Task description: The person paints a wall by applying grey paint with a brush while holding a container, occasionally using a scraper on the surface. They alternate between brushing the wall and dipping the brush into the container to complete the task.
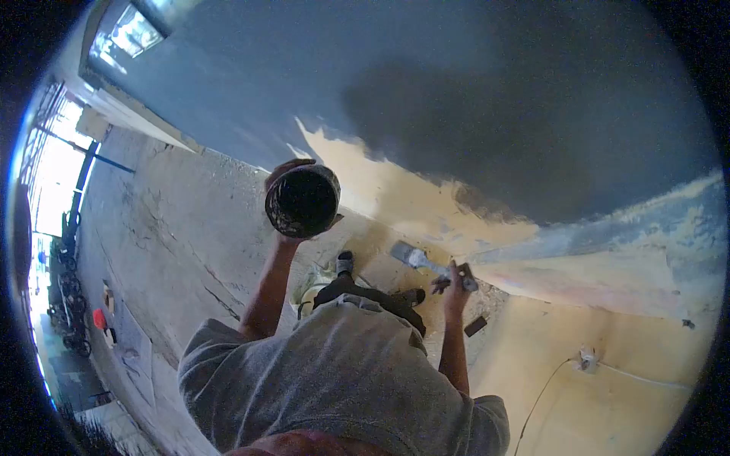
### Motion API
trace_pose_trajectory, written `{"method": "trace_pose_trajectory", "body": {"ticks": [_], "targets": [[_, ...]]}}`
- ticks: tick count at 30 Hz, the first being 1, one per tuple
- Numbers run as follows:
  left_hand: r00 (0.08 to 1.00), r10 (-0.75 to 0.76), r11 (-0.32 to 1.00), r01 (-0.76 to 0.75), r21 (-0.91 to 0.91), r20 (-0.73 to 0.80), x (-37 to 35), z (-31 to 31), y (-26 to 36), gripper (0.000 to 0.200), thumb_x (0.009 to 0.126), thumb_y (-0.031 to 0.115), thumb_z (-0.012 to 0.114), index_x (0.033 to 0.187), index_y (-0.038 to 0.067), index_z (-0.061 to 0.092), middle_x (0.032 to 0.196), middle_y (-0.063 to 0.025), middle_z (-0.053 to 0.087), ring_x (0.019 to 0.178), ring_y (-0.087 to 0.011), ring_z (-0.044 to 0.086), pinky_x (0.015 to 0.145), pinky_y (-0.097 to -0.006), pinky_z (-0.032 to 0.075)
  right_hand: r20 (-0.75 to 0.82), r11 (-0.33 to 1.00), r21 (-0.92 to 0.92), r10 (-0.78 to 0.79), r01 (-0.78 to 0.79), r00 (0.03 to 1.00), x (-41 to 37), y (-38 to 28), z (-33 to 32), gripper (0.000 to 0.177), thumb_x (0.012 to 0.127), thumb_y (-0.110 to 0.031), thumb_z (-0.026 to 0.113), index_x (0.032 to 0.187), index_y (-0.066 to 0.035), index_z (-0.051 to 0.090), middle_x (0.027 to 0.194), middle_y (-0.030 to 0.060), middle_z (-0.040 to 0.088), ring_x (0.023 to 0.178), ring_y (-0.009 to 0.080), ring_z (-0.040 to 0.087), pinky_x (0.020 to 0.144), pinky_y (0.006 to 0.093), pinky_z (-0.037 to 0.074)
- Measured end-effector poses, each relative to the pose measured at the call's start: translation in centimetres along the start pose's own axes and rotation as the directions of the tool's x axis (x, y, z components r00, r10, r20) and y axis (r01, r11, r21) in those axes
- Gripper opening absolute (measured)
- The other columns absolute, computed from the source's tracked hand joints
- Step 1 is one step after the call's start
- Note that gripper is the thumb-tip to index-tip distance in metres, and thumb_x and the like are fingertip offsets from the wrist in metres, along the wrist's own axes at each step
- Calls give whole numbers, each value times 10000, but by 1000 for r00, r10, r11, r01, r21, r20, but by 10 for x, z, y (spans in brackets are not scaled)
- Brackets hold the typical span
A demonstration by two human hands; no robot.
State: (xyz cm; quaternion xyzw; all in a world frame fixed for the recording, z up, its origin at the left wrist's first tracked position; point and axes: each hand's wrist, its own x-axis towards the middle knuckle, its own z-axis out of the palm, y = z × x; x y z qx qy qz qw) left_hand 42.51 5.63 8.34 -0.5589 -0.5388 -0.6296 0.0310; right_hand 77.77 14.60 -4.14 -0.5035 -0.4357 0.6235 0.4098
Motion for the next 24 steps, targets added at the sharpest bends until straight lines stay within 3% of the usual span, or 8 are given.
{"method": "trace_pose_trajectory", "body": {"ticks": [5,7,9,10,12,15,21,24], "targets": [[986,118,990,-126,-57,-116,32,-57,-29,926,519,203,914,1276,7,418,1228,-189,547,1141,-280,543,980,-397,443,92,887,380,-317,261,944,-21,-125,36,331,927,-303,572,994,21,554,657,121,602,409,208,538,380,289,396],[988,72,997,-75,-14,-138,37,-78,-43,913,520,200,913,1266,6,424,1221,-197,541,1145,-287,536,982,-397,439,-89,286,-503,-956,815,280,-21,-142,55,359,908,-319,578,1015,19,526,620,110,548,423,211,522,393,286,387],[987,-87,994,76,-83,-136,39,-96,-60,924,496,201,923,1257,17,431,1216,-174,534,1140,-282,540,977,-399,445,-441,664,-125,-703,737,558,-54,-182,87,360,920,-318,525,1007,25,462,550,118,505,443,206,520,404,308,407],[984,-83,990,63,-129,-159,43,-103,-67,942,484,201,929,1265,38,427,1208,-157,536,1130,-277,549,971,-400,450,-449,655,-138,-710,743,543,-62,-197,98,360,920,-318,525,1007,25,462,550,118,505,443,206,520,404,308,407],[989,-74,983,50,-176,-130,45,-112,-83,953,478,200,933,1270,44,427,1210,-153,537,1123,-274,555,967,-398,454,-52,488,470,-817,736,575,-73,-215,112,356,933,-288,459,1002,59,413,524,146,498,415,198,501,405,323,423],[992,-112,948,89,-307,-58,40,-116,-103,961,474,199,937,1275,49,427,1215,-149,539,1113,-272,563,957,-396,462,209,357,228,-926,906,313,-82,-224,157,282,986,-223,335,1075,28,427,482,90,420,309,171,324,338,293,300],[918,-124,899,265,-349,377,13,-108,-138,978,515,228,947,1306,35,406,1179,-130,619,1094,-246,600,988,-398,461,636,657,-277,-422,701,646,-104,-254,285,97,873,-89,644,793,-48,607,605,59,594,488,128,574,428,272,429],[878,-163,806,382,-452,451,-13,-95,-128,860,535,170,927,1235,46,443,1184,-141,617,1085,-233,609,959,-390,487,824,495,-379,-205,782,529,-93,-244,321,202,942,-217,595,839,-58,524,567,97,530,476,232,540,502,365,410]]}}
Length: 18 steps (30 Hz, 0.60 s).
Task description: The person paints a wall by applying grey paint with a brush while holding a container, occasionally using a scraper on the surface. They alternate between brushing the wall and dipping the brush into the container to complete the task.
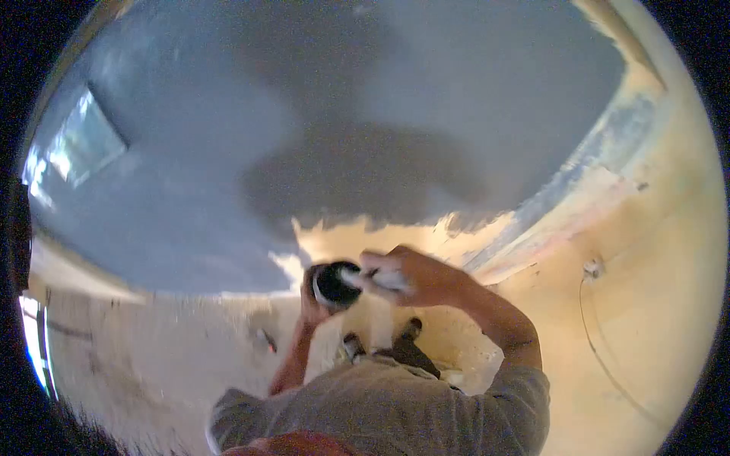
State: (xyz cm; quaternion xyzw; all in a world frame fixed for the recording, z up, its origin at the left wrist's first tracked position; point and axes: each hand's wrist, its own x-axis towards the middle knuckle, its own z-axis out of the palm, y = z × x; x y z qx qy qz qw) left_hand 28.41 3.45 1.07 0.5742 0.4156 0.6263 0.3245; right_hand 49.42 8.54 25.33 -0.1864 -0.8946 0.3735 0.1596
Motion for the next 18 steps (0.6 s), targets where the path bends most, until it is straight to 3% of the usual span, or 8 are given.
{"method": "trace_pose_trajectory", "body": {"ticks": [1,4,6,8,10,13,15,18], "targets": [[997,-59,995,62,-73,52,-10,4,-8,873,531,163,927,1243,43,437,1192,-141,609,1097,-239,599,959,-395,484,0,998,-32,48,-48,999,1,10,13,186,942,-190,605,822,-51,573,624,39,542,528,116,496,502,301,380],[989,-147,986,149,-74,27,-38,17,-8,874,484,209,937,1206,19,482,1113,-140,607,1046,-237,591,916,-387,479,72,991,30,125,-127,990,1,30,43,177,945,-216,588,904,-47,554,583,100,551,522,205,564,536,376,432],[988,-154,986,153,67,9,-52,18,-13,856,487,210,942,1186,19,485,1088,-129,609,1008,-253,602,869,-396,498,88,994,2,112,-113,990,-4,33,55,212,955,-236,573,873,-44,537,572,99,542,512,188,556,528,354,444],[985,-174,985,174,-13,10,-59,23,-15,853,495,217,941,1188,26,482,1088,-137,608,985,-264,612,862,-394,504,124,991,7,134,-136,983,-9,35,61,229,962,-252,563,874,-43,533,573,107,544,522,180,555,534,353,452],[986,-164,986,163,24,24,-57,20,1,850,501,217,940,1190,30,479,1089,-142,607,982,-265,615,859,-392,506,41,901,326,288,-286,957,-15,43,68,263,965,-264,559,848,-31,521,566,86,521,506,169,496,544,373,419],[996,-88,996,89,30,-8,-56,12,-5,846,507,215,938,1191,37,471,1089,-147,605,981,-259,618,849,-389,512,-55,984,63,171,-168,984,-24,58,80,289,969,-282,558,829,-31,522,569,60,522,513,143,498,522,340,416],[991,-126,991,124,50,42,-53,7,-17,850,505,216,938,1191,38,468,1085,-146,604,975,-260,619,841,-389,516,-97,988,113,117,-105,988,-28,60,85,277,970,-261,560,821,-32,511,574,41,535,515,131,533,488,304,412],[986,-133,990,126,66,104,-51,7,-17,871,513,209,940,1207,42,442,1115,-141,600,1008,-250,610,872,-392,509,-87,904,383,238,-188,967,-34,56,83,247,970,-226,558,826,-33,504,577,49,539,500,137,539,469,299,397]]}}
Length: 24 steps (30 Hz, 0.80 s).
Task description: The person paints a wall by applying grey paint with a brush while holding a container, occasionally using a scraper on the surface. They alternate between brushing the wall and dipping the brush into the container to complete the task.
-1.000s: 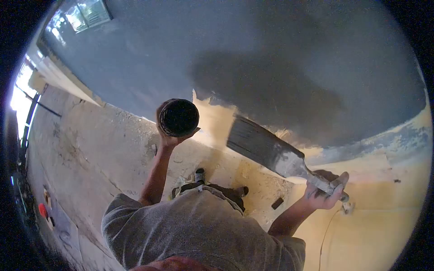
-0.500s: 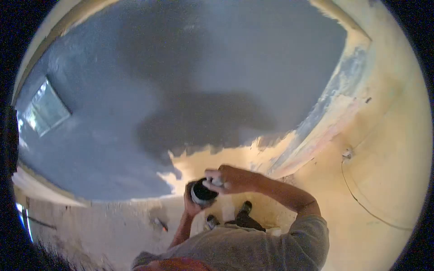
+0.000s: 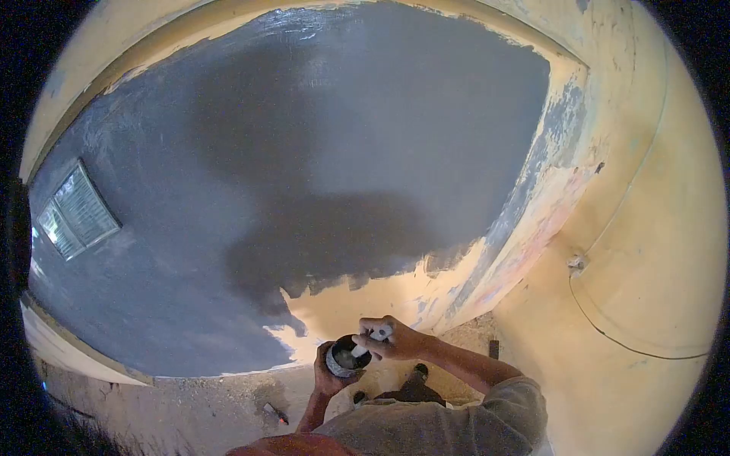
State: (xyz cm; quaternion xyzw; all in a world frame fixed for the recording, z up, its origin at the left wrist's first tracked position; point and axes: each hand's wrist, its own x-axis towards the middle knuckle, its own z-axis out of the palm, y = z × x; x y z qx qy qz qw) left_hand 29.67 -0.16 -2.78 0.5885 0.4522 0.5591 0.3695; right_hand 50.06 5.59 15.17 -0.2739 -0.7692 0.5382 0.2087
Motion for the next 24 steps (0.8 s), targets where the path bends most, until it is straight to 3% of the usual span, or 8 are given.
{"method": "trace_pose_trajectory", "body": {"ticks": [5,7,9,11,15,16,19,24], "targets": [[998,60,976,-66,209,35,12,-3,9,893,513,202,943,1220,42,421,1142,-136,596,1042,-230,599,909,-382,498,-96,935,-328,-177,137,979,-4,2,10,234,957,-205,579,820,-33,500,571,33,533,483,136,495,482,306,385],[996,-40,994,47,-99,76,12,5,7,843,517,233,933,1190,33,466,1058,-140,617,971,-238,622,850,-374,517,-136,999,-44,12,-19,991,-6,3,9,246,959,-209,575,809,-31,493,559,45,510,501,133,495,498,312,391],[995,-56,998,56,-1,78,12,7,7,845,521,227,931,1198,33,465,1067,-133,618,987,-225,616,864,-367,511,-120,990,11,139,-138,983,-6,8,3,251,961,-213,572,809,-32,488,587,50,537,539,119,515,508,306,397],[995,-10,999,6,42,97,13,6,9,848,522,220,932,1203,31,462,1080,-130,614,1003,-215,609,868,-362,507,-314,984,-165,-120,70,942,-4,22,8,286,959,-194,578,740,-38,479,535,-6,503,489,77,482,467,267,357],[996,-52,996,57,-69,69,17,7,3,865,517,246,932,1207,26,461,1084,-140,609,1005,-240,613,885,-371,505,-283,992,-119,-66,33,957,-6,28,10,275,943,-185,594,734,-44,483,534,-8,488,472,73,471,456,267,350],[997,-55,996,59,-69,60,17,7,2,865,517,246,932,1207,26,461,1084,-140,609,1005,-240,613,885,-371,505,-212,992,-19,115,-122,971,-9,34,3,256,952,-217,584,790,-39,499,630,41,577,588,75,525,519,280,396],[998,-18,999,16,31,64,16,10,-1,880,514,261,929,1215,20,456,1095,-147,605,1014,-247,613,895,-374,503,-266,974,130,216,-187,939,-11,30,-7,268,948,-224,588,772,-47,493,604,33,559,590,71,509,525,279,390],[995,-76,992,70,105,62,22,16,-6,880,507,284,925,1221,39,471,1125,-141,604,1045,-262,610,907,-385,498,-284,984,-163,-120,75,951,-11,57,-8,263,950,-195,573,742,-60,487,523,13,497,426,74,432,413,273,335]]}}
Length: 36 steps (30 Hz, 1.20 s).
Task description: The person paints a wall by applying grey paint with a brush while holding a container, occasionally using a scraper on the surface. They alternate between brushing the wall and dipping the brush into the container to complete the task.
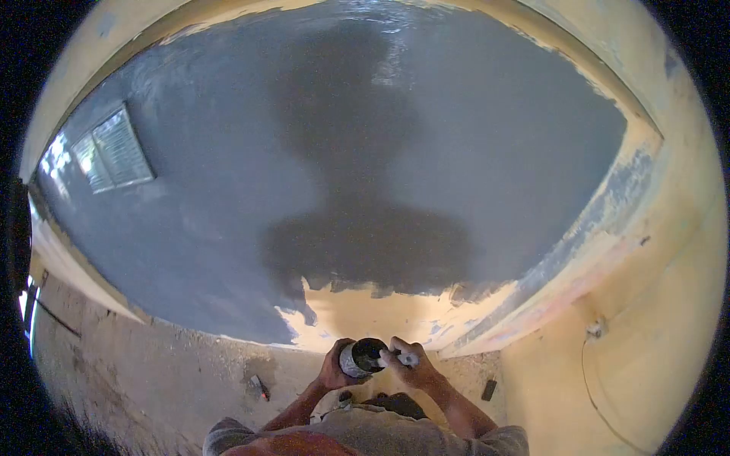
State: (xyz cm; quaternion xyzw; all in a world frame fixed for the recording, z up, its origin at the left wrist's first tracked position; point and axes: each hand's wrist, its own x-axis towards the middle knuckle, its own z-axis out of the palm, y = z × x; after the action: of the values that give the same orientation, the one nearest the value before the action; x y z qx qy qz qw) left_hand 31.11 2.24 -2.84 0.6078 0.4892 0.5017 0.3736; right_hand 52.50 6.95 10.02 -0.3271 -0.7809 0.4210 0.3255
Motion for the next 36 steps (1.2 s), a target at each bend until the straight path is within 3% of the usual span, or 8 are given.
{"method": "trace_pose_trajectory", "body": {"ticks": [4,9,15,20,26,30,35,36], "targets": [[998,-17,1000,16,-16,-55,0,17,14,870,503,276,925,1216,51,482,1123,-139,606,1047,-268,609,902,-389,498,-29,909,393,164,-140,986,3,4,-19,277,946,-178,572,710,-74,474,516,-5,474,417,65,411,410,257,317],[991,-33,999,35,20,-133,6,29,43,878,506,264,925,1224,42,472,1110,-141,607,1029,-275,613,887,-396,498,-87,996,92,25,-17,996,5,7,-39,300,925,-147,580,669,-61,449,492,10,489,424,64,428,419,264,323],[996,-39,993,48,106,-84,9,51,54,874,509,247,927,1216,24,463,1100,-152,603,1005,-259,616,870,-382,505,95,852,481,185,-208,978,1,8,-68,318,929,-228,616,697,-64,471,533,-14,434,480,61,398,447,268,312],[992,28,991,-12,133,-123,23,68,47,875,526,249,934,1216,36,439,1131,-155,606,1042,-265,611,888,-405,501,-142,806,583,221,-99,965,-17,16,-111,266,931,-193,605,707,-73,524,538,-18,463,427,59,421,405,249,314],[995,58,955,-32,296,-82,62,100,62,911,491,313,936,1214,26,462,1091,-175,604,1006,-293,612,858,-426,509,-480,643,761,467,87,742,-47,50,-163,217,855,-112,599,673,-106,480,538,-6,478,345,80,363,333,244,250],[998,69,983,-66,172,-14,88,129,67,893,512,310,931,1214,22,461,1109,-176,615,1012,-294,618,860,-418,513,-573,592,770,481,237,663,-82,68,-185,195,872,-141,576,702,-119,482,547,-8,470,341,108,359,346,266,266],[998,9,997,-13,74,57,116,169,60,931,521,302,933,1254,6,442,1159,-181,589,1076,-287,579,922,-403,475,-637,470,760,676,449,371,-115,78,-196,123,886,-180,563,782,-131,519,582,-22,478,348,121,362,366,287,281],[997,4,999,-8,38,82,121,176,51,893,531,256,931,1243,20,447,1173,-158,577,1065,-262,575,899,-392,488,-642,469,759,653,451,402,-124,92,-196,113,906,-219,548,828,-137,540,652,-27,503,371,122,375,370,292,289]]}}
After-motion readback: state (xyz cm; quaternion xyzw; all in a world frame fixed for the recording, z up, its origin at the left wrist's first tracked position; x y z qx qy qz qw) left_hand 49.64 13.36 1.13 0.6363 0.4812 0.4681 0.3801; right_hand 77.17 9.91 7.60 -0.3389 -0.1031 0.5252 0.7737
